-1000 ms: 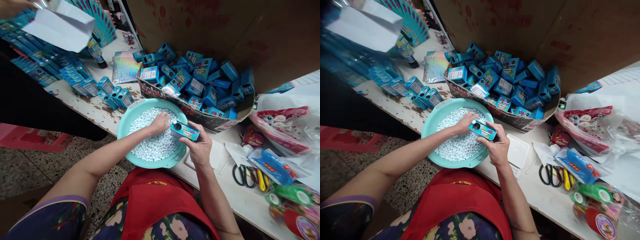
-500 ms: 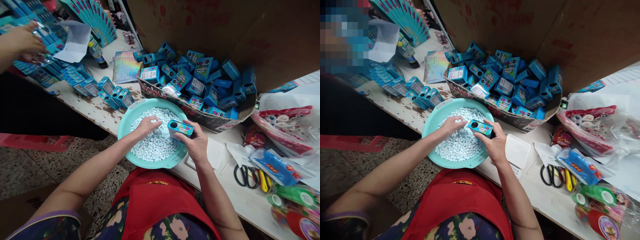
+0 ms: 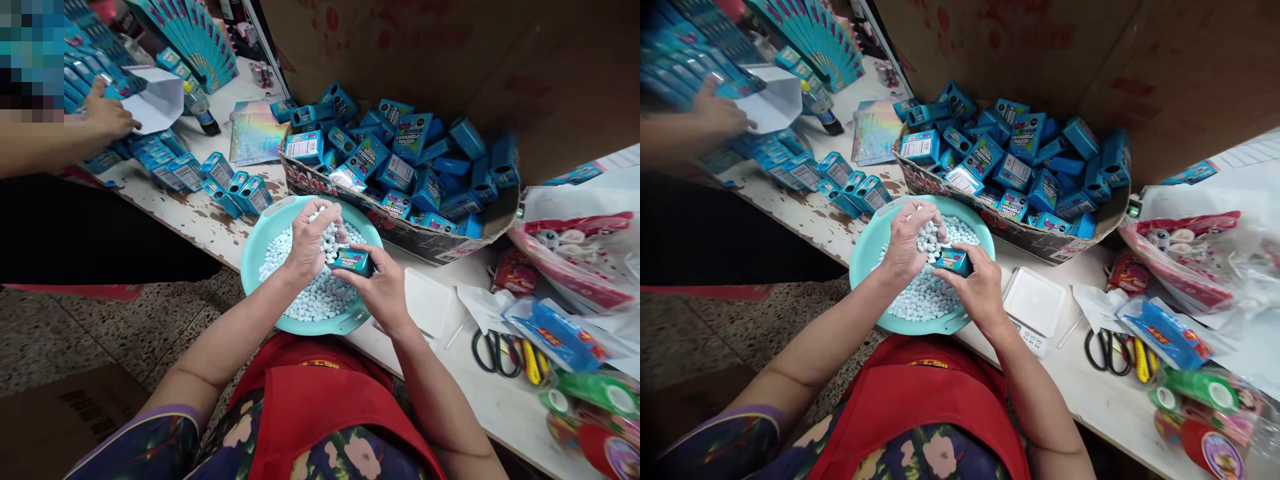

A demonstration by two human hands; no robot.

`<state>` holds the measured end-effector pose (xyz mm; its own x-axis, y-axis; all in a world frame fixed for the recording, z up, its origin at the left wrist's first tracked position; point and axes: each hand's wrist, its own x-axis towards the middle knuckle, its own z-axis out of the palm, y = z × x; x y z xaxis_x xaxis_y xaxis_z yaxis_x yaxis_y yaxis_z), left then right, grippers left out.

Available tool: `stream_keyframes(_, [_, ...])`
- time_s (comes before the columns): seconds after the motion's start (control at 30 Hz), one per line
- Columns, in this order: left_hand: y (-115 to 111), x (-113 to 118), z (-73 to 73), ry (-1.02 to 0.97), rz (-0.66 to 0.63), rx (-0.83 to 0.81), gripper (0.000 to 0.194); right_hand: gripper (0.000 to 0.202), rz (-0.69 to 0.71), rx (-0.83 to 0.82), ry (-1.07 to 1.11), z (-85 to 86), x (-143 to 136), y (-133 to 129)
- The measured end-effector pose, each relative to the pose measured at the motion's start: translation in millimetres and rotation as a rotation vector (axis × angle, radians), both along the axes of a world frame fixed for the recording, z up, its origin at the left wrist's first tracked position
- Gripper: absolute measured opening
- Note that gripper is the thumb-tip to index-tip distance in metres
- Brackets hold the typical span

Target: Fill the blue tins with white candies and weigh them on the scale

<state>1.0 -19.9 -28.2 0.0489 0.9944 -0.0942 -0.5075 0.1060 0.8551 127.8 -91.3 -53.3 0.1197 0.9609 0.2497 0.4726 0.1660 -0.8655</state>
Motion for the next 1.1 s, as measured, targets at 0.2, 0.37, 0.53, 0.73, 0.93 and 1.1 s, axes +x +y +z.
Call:
stream_keyframes(0.2, [-0.9,0.5,5.5,0.064,-0.044,0.032,0.033,0.046,-0.008,-0.106,0.050,7.3,3.2,6.9])
stream_keyframes(0.37, [0.9,-0.8,4.6,0.082,-0.020,0.028,0.029,0.048,0.025,-0.146,0.077,6.8,2.0,10.9])
stream_keyframes(0.53, [1.3,1.0,3.7,0.094,-0.007,0.021,0.032,0.047,0.007,-0.112,0.081,1.7,1.9,10.3])
stream_keyframes(0.73, [1.2,3.8,5.9,0.125,0.001,0.030,0.034,0.042,-0.009,-0.045,0.039,0.0,1.4,7.7])
stream_keyframes(0.93, [3.7,5.6,5.6,0.144,-0.030,0.041,0.041,0.040,0.030,-0.043,0.051,-1.2,-1.1,9.4])
stream_keyframes(1.1, [3.2,5.2,8.6,0.112,-0.022,0.031,0.046,0.045,-0.008,-0.059,0.155,-10.8,1.2,10.5])
